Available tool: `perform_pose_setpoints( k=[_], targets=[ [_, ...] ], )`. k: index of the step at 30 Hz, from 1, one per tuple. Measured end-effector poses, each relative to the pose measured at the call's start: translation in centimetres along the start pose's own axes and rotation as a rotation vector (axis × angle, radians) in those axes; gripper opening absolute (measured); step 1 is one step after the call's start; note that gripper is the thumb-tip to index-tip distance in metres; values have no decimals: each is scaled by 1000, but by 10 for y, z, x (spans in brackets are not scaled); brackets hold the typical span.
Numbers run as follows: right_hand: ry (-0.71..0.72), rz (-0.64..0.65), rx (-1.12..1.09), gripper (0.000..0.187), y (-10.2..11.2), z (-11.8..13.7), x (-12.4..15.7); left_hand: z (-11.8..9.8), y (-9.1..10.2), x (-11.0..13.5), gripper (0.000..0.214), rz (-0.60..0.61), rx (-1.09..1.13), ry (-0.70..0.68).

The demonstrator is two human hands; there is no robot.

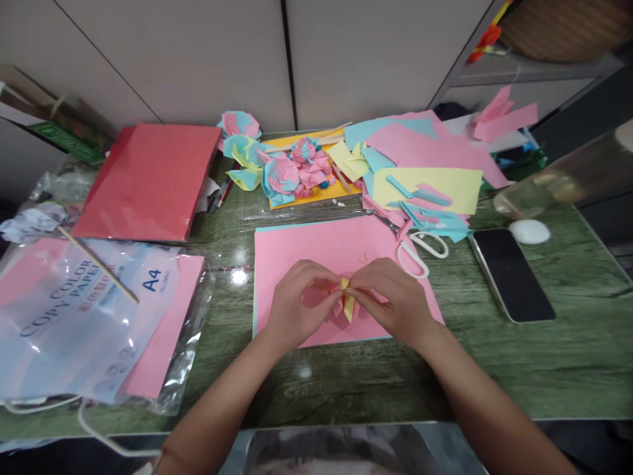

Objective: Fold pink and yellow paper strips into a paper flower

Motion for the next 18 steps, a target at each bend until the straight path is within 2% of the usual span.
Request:
perform_pose_setpoints(
  k=[8,13,18],
  targets=[
    [105,-70,45,4,7,6,0,-5,2,1,12,-15,-59,-55],
    [154,-76,66,15,9,9,1,-6,4,2,14,-26,-24,-53],
    [179,-83,58,16,10,12,1,-4,6,3,15,-50,40,-62]
  ],
)
Point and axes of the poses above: each hand's wrist, its own x-axis away from the middle knuckle, its own y-axis out of the back of the hand, z = x × y, the point moved 8 cm from there along -x, towards the middle knuckle, and after that the axes turned 13 degrees about y, right-handed, at the moved point
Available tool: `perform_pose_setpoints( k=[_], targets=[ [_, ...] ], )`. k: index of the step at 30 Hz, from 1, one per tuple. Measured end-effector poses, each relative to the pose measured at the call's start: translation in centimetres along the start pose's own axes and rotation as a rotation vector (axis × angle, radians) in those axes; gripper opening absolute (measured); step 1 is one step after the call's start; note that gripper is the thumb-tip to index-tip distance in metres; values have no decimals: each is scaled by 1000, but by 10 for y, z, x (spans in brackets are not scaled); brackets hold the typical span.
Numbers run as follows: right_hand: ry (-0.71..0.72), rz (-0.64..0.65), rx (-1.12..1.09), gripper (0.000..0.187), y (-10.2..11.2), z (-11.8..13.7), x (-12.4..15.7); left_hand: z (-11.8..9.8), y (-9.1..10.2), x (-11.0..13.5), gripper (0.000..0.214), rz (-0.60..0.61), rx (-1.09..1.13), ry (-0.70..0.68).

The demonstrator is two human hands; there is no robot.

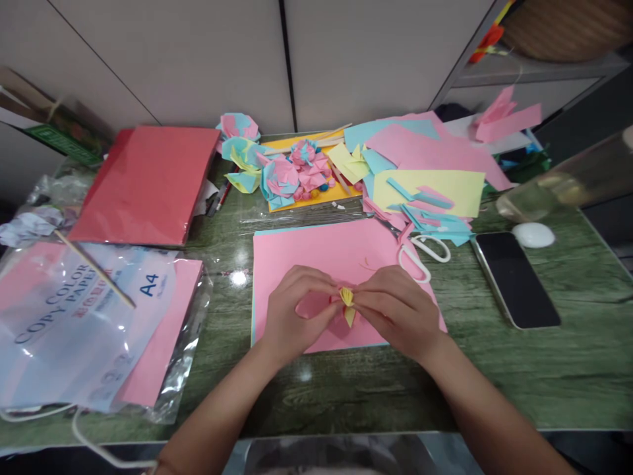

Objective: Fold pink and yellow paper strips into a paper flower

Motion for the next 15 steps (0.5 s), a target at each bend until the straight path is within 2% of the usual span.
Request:
perform_pose_setpoints(
  k=[4,11,15],
  targets=[
    [-20,4,-28,14,-2,-2,1,3,0,-1,13,16,31,19],
    [-85,55,-154,12,-7,-6,-1,4,-5,-5,15,173,68,105],
    [-277,158,-329,1,-16,-14,3,13,-13,-3,17,308,120,254]
  ],
)
Point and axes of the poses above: each hand's wrist, its own x-axis away from the middle knuckle, its own y-axis out of the back of the hand, z = x × y, the point moved 8 cm from there along -x, towards the middle knuckle, and after that the axes turned 13 degrees about y, right-handed, at the moved point
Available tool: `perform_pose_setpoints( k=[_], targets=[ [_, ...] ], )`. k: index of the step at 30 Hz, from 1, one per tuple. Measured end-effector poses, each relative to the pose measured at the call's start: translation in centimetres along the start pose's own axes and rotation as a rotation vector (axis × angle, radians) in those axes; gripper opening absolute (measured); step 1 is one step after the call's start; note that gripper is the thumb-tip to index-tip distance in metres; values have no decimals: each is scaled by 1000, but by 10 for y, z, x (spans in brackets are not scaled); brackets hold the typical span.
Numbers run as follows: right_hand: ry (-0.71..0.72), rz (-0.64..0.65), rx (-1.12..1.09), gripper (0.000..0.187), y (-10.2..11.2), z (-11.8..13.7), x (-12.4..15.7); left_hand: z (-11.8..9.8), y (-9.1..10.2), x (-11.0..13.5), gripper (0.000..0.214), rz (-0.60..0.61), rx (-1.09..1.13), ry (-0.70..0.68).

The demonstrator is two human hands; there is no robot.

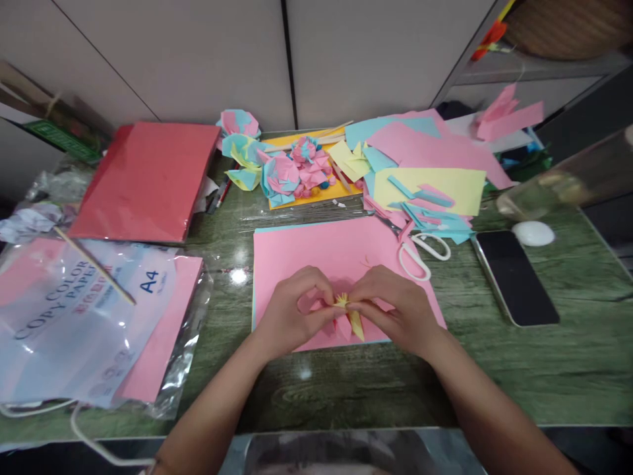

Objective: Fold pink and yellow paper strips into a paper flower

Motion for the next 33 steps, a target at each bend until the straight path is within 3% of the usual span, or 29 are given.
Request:
perform_pose_setpoints(
  k=[4,7,12,19,26,33],
  targets=[
    [-301,34,-248,9,-9,-18,8,17,-9,-3,19,121,198,183],
    [-439,5,-427,13,-17,-28,12,30,-16,-6,21,187,297,305],
    [-591,-21,-519,21,-31,-47,18,45,-19,-12,22,158,321,384],
    [-537,16,-410,16,-30,-50,18,59,-19,-13,25,114,333,425],
    [-482,55,-351,12,-30,-47,17,54,-17,-16,24,117,303,396],
    [-516,42,-381,12,-29,-54,19,57,-14,-17,18,62,197,419]
  ],
)
Point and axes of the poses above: each hand's wrist, its own x-axis away from the middle knuckle, its own y-axis out of the back of the hand, z = x × y, the point moved 8 cm from there along -x, towards the middle knuckle, and after that the axes turned 13 degrees about y, right-handed, at the moved point
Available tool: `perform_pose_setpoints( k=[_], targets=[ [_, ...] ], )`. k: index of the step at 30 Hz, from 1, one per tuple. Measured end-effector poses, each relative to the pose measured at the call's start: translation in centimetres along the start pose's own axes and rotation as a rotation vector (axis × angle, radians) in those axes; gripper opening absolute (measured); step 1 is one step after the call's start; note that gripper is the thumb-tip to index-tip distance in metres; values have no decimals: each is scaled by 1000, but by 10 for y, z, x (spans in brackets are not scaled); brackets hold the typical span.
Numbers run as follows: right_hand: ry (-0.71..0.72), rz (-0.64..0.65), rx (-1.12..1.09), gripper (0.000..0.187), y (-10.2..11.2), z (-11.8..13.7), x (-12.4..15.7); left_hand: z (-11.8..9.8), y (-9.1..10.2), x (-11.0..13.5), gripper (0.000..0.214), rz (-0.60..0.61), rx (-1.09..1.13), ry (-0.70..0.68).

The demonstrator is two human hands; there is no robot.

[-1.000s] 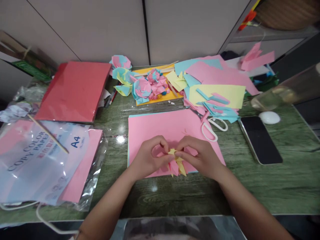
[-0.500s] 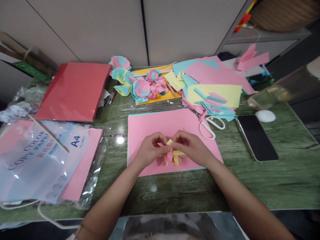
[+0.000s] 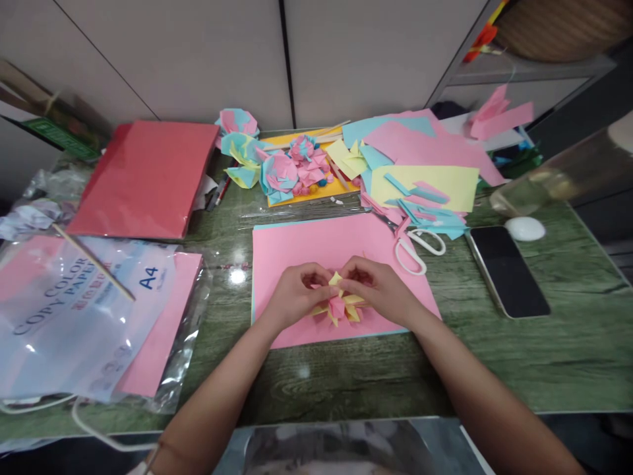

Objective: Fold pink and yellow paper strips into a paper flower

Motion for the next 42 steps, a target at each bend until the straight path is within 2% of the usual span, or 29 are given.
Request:
perform_pose_setpoints(
  k=[6,14,20,22,25,28,33,37,42],
  targets=[
    [-53,33,-108,11,-2,-9,1,4,3,-3,14,-43,-24,-7],
    [-74,34,-97,10,-6,-14,2,1,2,-2,13,70,-86,-2],
    [-88,106,-185,18,-11,-11,3,1,-1,2,15,81,-107,11],
    [-90,129,-206,20,-12,-10,4,-1,-3,2,15,71,-110,-6],
    [-82,88,-171,18,-9,-9,4,-6,-4,4,13,59,-112,-74],
    [-71,68,-165,15,-8,-6,5,-8,-8,6,13,122,-116,-103],
    [-115,138,-216,13,-15,-5,9,4,-13,7,14,286,-151,25],
    [-152,160,-235,14,-18,-8,11,10,-12,7,14,306,-131,82],
    [-106,239,-221,13,-24,-2,14,11,-19,13,14,357,-130,108]
  ],
)
Point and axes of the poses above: each hand's wrist, its own x-axis away from the middle knuckle, its own y-axis out of the back of the hand, z = x × y, the point moved 8 cm from there along -x, towards the middle knuckle, and after that the axes turned 13 degrees about y, right-handed, at the moved point
